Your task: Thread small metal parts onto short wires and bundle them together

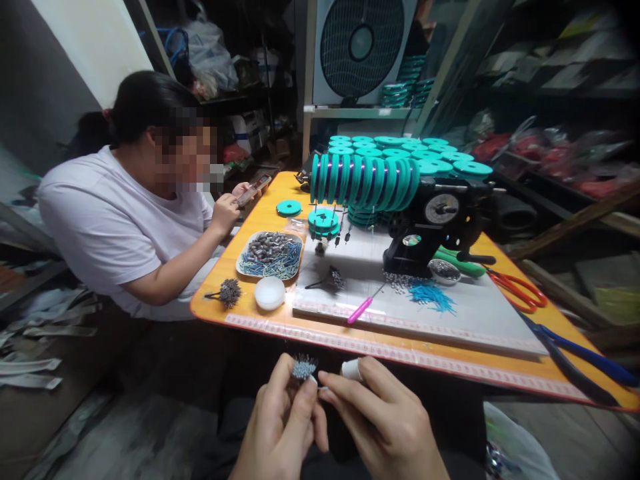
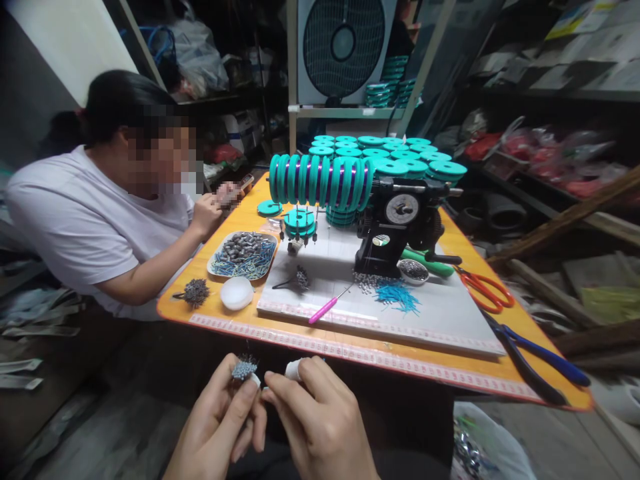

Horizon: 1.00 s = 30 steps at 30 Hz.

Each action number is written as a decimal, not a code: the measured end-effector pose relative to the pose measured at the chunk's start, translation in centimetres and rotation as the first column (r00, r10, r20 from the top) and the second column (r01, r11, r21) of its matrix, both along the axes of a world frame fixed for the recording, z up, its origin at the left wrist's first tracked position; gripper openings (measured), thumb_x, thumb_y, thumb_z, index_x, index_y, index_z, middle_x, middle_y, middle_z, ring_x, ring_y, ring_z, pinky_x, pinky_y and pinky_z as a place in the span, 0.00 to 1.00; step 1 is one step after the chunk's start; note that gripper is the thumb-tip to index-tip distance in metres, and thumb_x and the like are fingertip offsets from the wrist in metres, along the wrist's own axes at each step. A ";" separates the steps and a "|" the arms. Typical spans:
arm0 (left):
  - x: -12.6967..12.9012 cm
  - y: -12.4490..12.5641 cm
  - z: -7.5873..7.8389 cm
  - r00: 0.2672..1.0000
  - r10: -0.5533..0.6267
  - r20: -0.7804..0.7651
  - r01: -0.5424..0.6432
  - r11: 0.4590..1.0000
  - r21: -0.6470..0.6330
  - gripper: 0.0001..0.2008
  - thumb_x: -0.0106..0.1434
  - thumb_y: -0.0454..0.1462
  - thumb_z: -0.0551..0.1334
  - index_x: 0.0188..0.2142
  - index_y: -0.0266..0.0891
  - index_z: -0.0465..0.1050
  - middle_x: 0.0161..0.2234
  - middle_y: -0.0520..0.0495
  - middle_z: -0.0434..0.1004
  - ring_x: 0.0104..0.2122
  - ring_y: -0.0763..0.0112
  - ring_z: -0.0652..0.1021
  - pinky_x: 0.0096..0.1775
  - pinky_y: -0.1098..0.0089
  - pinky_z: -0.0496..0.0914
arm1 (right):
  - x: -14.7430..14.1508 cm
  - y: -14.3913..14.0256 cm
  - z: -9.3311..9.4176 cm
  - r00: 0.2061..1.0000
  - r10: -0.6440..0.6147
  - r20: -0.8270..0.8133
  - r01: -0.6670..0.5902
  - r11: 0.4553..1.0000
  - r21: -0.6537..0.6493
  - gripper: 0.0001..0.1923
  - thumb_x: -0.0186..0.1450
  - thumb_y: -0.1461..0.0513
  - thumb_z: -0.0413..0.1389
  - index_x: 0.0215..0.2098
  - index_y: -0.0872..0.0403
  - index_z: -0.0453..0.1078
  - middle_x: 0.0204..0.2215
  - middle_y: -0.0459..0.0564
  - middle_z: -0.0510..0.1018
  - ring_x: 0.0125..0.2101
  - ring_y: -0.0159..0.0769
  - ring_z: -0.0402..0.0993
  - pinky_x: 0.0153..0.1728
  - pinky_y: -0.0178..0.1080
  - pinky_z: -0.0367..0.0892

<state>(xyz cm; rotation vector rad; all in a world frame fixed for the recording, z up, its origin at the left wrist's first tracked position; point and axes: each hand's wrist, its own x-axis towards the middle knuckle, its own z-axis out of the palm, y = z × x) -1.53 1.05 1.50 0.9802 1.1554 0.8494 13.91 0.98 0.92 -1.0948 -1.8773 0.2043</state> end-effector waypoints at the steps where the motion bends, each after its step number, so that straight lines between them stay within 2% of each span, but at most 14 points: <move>1: -0.1 0.0 0.0 1.000 -0.008 -0.015 0.008 1.000 0.000 0.31 0.59 0.64 0.59 0.36 0.37 0.63 0.17 0.54 0.67 0.16 0.85 0.60 0.22 0.78 0.51 | 0.1 0.0 0.1 1.000 0.011 -0.013 -0.011 1.000 -0.006 0.11 0.67 0.69 0.57 0.45 0.55 0.77 0.28 0.48 0.69 0.30 0.23 0.67 0.29 0.24 0.65; 5: -0.3 0.0 -0.2 0.999 -0.020 -0.050 0.020 1.000 0.005 0.30 0.60 0.62 0.59 0.40 0.36 0.66 0.18 0.54 0.67 0.17 0.84 0.62 0.22 0.79 0.53 | 0.4 0.1 1.0 0.997 0.051 -0.051 -0.053 0.998 -0.038 0.10 0.66 0.68 0.58 0.44 0.53 0.78 0.28 0.47 0.68 0.28 0.21 0.68 0.27 0.21 0.64; 7: -0.3 0.0 -0.4 1.000 -0.006 -0.029 0.006 1.000 0.007 0.27 0.62 0.60 0.59 0.38 0.36 0.66 0.19 0.54 0.67 0.17 0.84 0.61 0.22 0.79 0.52 | 0.3 0.1 1.5 0.996 0.062 -0.061 -0.064 0.997 -0.042 0.10 0.65 0.70 0.58 0.41 0.54 0.78 0.27 0.46 0.69 0.27 0.21 0.67 0.27 0.22 0.64; 9: -0.1 -0.1 -0.6 0.998 0.051 0.033 -0.052 0.998 0.025 0.25 0.63 0.58 0.60 0.35 0.37 0.64 0.20 0.55 0.65 0.18 0.85 0.61 0.22 0.79 0.53 | -0.1 0.2 1.6 0.995 0.079 -0.064 -0.083 0.995 -0.064 0.09 0.63 0.72 0.56 0.36 0.56 0.77 0.25 0.46 0.69 0.26 0.21 0.67 0.26 0.23 0.63; 11: 0.3 -0.3 -0.7 0.979 0.150 0.136 -0.160 0.985 0.063 0.23 0.63 0.56 0.62 0.31 0.37 0.62 0.20 0.58 0.60 0.18 0.85 0.60 0.22 0.80 0.54 | -0.6 0.2 1.3 0.992 0.085 -0.088 -0.089 0.995 -0.049 0.08 0.62 0.72 0.54 0.30 0.57 0.74 0.23 0.46 0.67 0.24 0.21 0.63 0.24 0.25 0.58; 13: 0.9 -0.6 -0.8 0.927 0.267 0.263 -0.298 0.951 0.084 0.21 0.64 0.52 0.63 0.30 0.38 0.61 0.18 0.59 0.56 0.18 0.85 0.60 0.23 0.80 0.55 | -1.1 0.2 0.7 0.989 0.062 -0.131 -0.060 0.998 0.022 0.08 0.61 0.70 0.52 0.26 0.57 0.70 0.21 0.45 0.64 0.23 0.22 0.59 0.22 0.27 0.53; 16: 1.5 -0.7 -0.7 0.810 0.394 0.434 -0.474 0.876 0.089 0.17 0.67 0.45 0.62 0.29 0.39 0.59 0.18 0.59 0.52 0.17 0.84 0.59 0.22 0.79 0.55 | -1.3 0.3 0.3 0.984 0.060 -0.166 -0.043 0.994 0.104 0.07 0.60 0.69 0.51 0.25 0.57 0.67 0.20 0.45 0.63 0.23 0.23 0.57 0.23 0.29 0.51; 19: 0.9 0.0 -0.3 0.732 0.427 0.531 -0.586 0.793 0.169 0.14 0.70 0.41 0.59 0.29 0.40 0.59 0.18 0.58 0.51 0.17 0.82 0.59 0.22 0.78 0.58 | -0.8 0.5 1.1 0.989 0.105 -0.105 -0.102 0.994 0.030 0.06 0.62 0.71 0.52 0.29 0.57 0.68 0.23 0.45 0.64 0.24 0.22 0.60 0.24 0.26 0.55; 21: -0.2 0.7 -0.1 0.733 0.406 0.546 -0.610 0.748 0.263 0.14 0.70 0.42 0.58 0.29 0.40 0.59 0.19 0.57 0.54 0.18 0.80 0.62 0.23 0.76 0.61 | -0.2 0.6 1.7 0.993 0.089 -0.079 -0.091 0.996 -0.024 0.07 0.63 0.72 0.52 0.33 0.57 0.69 0.26 0.46 0.66 0.27 0.21 0.63 0.27 0.24 0.60; 23: -1.4 1.3 -0.1 0.781 0.411 0.469 -0.597 0.713 0.368 0.12 0.68 0.43 0.60 0.31 0.41 0.62 0.26 0.56 0.65 0.25 0.78 0.70 0.27 0.74 0.68 | 0.3 0.8 2.0 0.995 0.061 -0.079 -0.064 0.998 -0.028 0.08 0.65 0.73 0.53 0.38 0.56 0.70 0.31 0.47 0.68 0.31 0.22 0.66 0.32 0.23 0.65; 25: -2.1 1.6 -0.2 0.866 0.390 0.313 -0.496 0.747 0.443 0.09 0.68 0.41 0.61 0.34 0.41 0.66 0.36 0.53 0.72 0.35 0.76 0.75 0.37 0.73 0.72 | 0.6 0.8 1.9 0.995 0.064 -0.080 -0.065 0.998 -0.009 0.11 0.66 0.73 0.53 0.42 0.56 0.70 0.35 0.49 0.68 0.35 0.22 0.68 0.37 0.23 0.68; 27: -2.0 1.5 -0.4 0.928 0.285 0.240 -0.363 0.838 0.407 0.10 0.69 0.41 0.60 0.33 0.39 0.66 0.35 0.51 0.73 0.38 0.74 0.76 0.44 0.71 0.72 | 0.7 0.6 1.7 0.994 0.082 -0.078 -0.082 0.997 0.008 0.13 0.66 0.74 0.52 0.45 0.56 0.70 0.36 0.50 0.68 0.37 0.23 0.69 0.39 0.23 0.69; 29: -1.4 1.2 -0.4 0.940 0.158 0.301 -0.240 0.936 0.257 0.14 0.70 0.43 0.58 0.30 0.39 0.62 0.26 0.53 0.65 0.31 0.76 0.72 0.39 0.72 0.70 | 0.6 0.4 1.4 0.994 0.085 -0.064 -0.083 0.996 0.030 0.15 0.66 0.76 0.51 0.46 0.56 0.69 0.36 0.50 0.67 0.36 0.23 0.69 0.38 0.23 0.69; 30: -1.1 1.1 -0.5 0.930 0.116 0.347 -0.188 0.965 0.182 0.16 0.69 0.46 0.59 0.30 0.39 0.62 0.24 0.54 0.60 0.27 0.77 0.69 0.34 0.73 0.68 | 0.5 0.3 1.4 0.995 0.082 -0.048 -0.080 0.996 0.047 0.16 0.65 0.76 0.51 0.47 0.57 0.69 0.36 0.51 0.67 0.37 0.23 0.69 0.39 0.23 0.70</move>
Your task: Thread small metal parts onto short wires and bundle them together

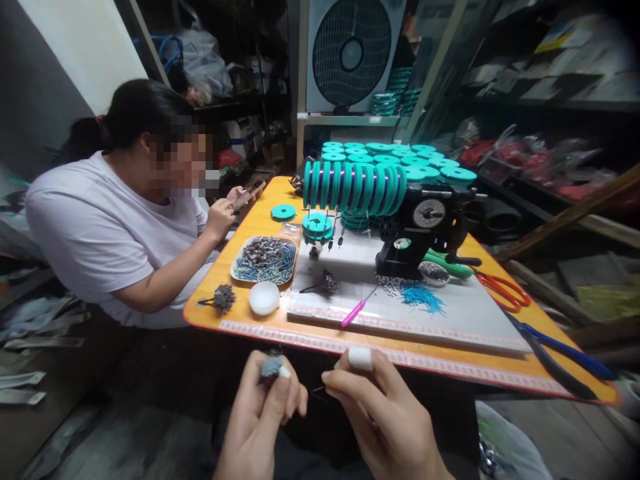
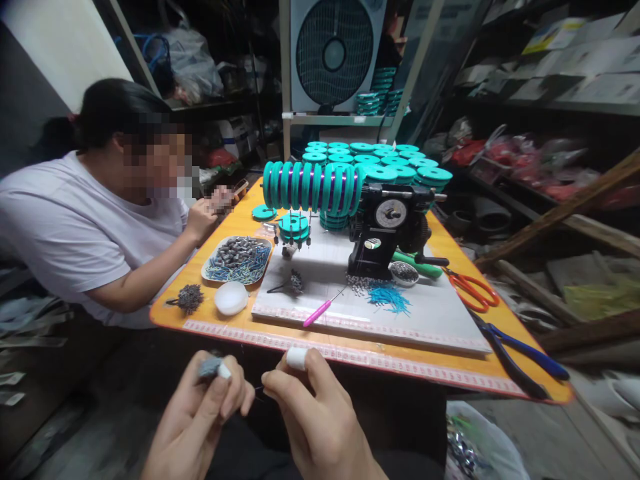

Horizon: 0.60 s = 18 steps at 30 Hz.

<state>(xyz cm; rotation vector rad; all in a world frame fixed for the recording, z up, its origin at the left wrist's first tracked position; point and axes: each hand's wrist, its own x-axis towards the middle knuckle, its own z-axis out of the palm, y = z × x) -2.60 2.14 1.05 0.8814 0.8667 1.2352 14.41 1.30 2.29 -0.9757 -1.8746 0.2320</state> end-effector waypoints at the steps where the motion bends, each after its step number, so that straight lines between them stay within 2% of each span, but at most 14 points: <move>1: 0.3 -0.1 0.0 0.998 -0.055 0.033 0.057 0.997 -0.056 0.17 0.67 0.50 0.61 0.32 0.38 0.64 0.23 0.55 0.56 0.24 0.79 0.65 0.30 0.75 0.64 | 0.0 -0.1 -0.1 1.000 -0.006 0.017 0.006 1.000 0.018 0.16 0.65 0.77 0.51 0.47 0.57 0.70 0.36 0.51 0.67 0.37 0.23 0.69 0.39 0.23 0.70; 3: 0.8 -0.4 -0.1 0.990 -0.138 -0.002 0.136 0.981 -0.138 0.23 0.62 0.55 0.64 0.37 0.37 0.70 0.24 0.56 0.54 0.24 0.82 0.60 0.28 0.77 0.59 | 0.1 -0.2 -0.1 0.998 -0.020 0.054 0.017 0.999 0.044 0.18 0.65 0.77 0.51 0.48 0.57 0.70 0.38 0.53 0.67 0.39 0.24 0.69 0.41 0.24 0.70; 4: 0.9 -0.5 -0.2 0.988 -0.140 -0.063 0.128 0.978 -0.165 0.25 0.59 0.56 0.66 0.39 0.36 0.72 0.25 0.55 0.56 0.25 0.82 0.61 0.29 0.78 0.60 | 0.1 -0.2 -0.2 0.997 -0.025 0.071 0.021 0.999 0.049 0.18 0.65 0.76 0.51 0.49 0.57 0.70 0.39 0.53 0.67 0.40 0.24 0.69 0.41 0.24 0.71; 7: 0.9 -0.8 -0.6 0.958 -0.007 -0.285 -0.047 0.982 -0.184 0.24 0.55 0.55 0.70 0.37 0.35 0.75 0.32 0.49 0.66 0.32 0.78 0.68 0.36 0.77 0.67 | 0.4 -0.2 -0.3 0.995 -0.030 0.097 0.026 0.998 0.048 0.17 0.66 0.75 0.51 0.50 0.57 0.69 0.39 0.54 0.67 0.40 0.25 0.70 0.41 0.24 0.71; 9: 0.8 -0.9 -0.6 0.944 0.055 -0.325 -0.115 0.979 -0.166 0.23 0.54 0.54 0.71 0.34 0.35 0.75 0.34 0.48 0.68 0.33 0.76 0.70 0.36 0.77 0.67 | 0.4 -0.2 -0.4 0.995 -0.031 0.094 0.026 0.998 0.052 0.17 0.66 0.75 0.51 0.49 0.57 0.69 0.39 0.54 0.67 0.39 0.25 0.70 0.40 0.24 0.71; 10: 0.7 -0.9 -0.4 0.956 0.034 -0.291 -0.088 0.981 -0.175 0.24 0.53 0.54 0.71 0.33 0.35 0.74 0.32 0.49 0.68 0.32 0.77 0.68 0.34 0.77 0.66 | 0.4 -0.2 -0.4 0.996 -0.028 0.090 0.023 0.998 0.053 0.16 0.66 0.75 0.51 0.49 0.57 0.70 0.39 0.54 0.68 0.39 0.25 0.70 0.40 0.24 0.72; 12: 0.6 -0.8 0.0 0.988 -0.083 -0.131 0.055 0.976 -0.209 0.25 0.51 0.55 0.72 0.30 0.35 0.71 0.27 0.51 0.64 0.26 0.80 0.64 0.29 0.77 0.61 | 0.1 -0.2 -0.3 0.996 -0.017 0.082 0.012 0.998 0.059 0.15 0.66 0.74 0.52 0.48 0.56 0.70 0.38 0.53 0.68 0.39 0.25 0.70 0.40 0.25 0.72; 14: 0.5 -0.8 0.4 0.980 -0.191 0.047 0.197 0.952 -0.236 0.27 0.49 0.55 0.73 0.27 0.36 0.67 0.23 0.54 0.60 0.23 0.82 0.60 0.26 0.77 0.56 | -0.3 0.0 0.0 0.997 -0.005 0.072 -0.001 0.997 0.082 0.11 0.67 0.71 0.53 0.46 0.56 0.71 0.37 0.53 0.69 0.38 0.26 0.71 0.38 0.26 0.72; 15: 0.5 -0.8 0.6 0.974 -0.208 0.095 0.224 0.948 -0.226 0.27 0.50 0.55 0.73 0.25 0.36 0.65 0.23 0.55 0.58 0.22 0.82 0.60 0.26 0.77 0.54 | -0.5 0.1 0.2 0.998 -0.003 0.056 -0.004 0.994 0.109 0.09 0.68 0.70 0.54 0.44 0.56 0.72 0.36 0.53 0.70 0.37 0.26 0.71 0.37 0.27 0.72; 18: 0.5 -0.8 0.6 0.992 -0.126 0.006 0.126 0.991 -0.049 0.24 0.55 0.50 0.72 0.20 0.36 0.63 0.21 0.53 0.58 0.22 0.79 0.63 0.27 0.75 0.57 | -1.0 0.5 0.8 0.999 -0.036 0.003 0.034 0.973 0.230 0.05 0.67 0.69 0.55 0.37 0.57 0.73 0.33 0.52 0.70 0.40 0.30 0.70 0.40 0.33 0.72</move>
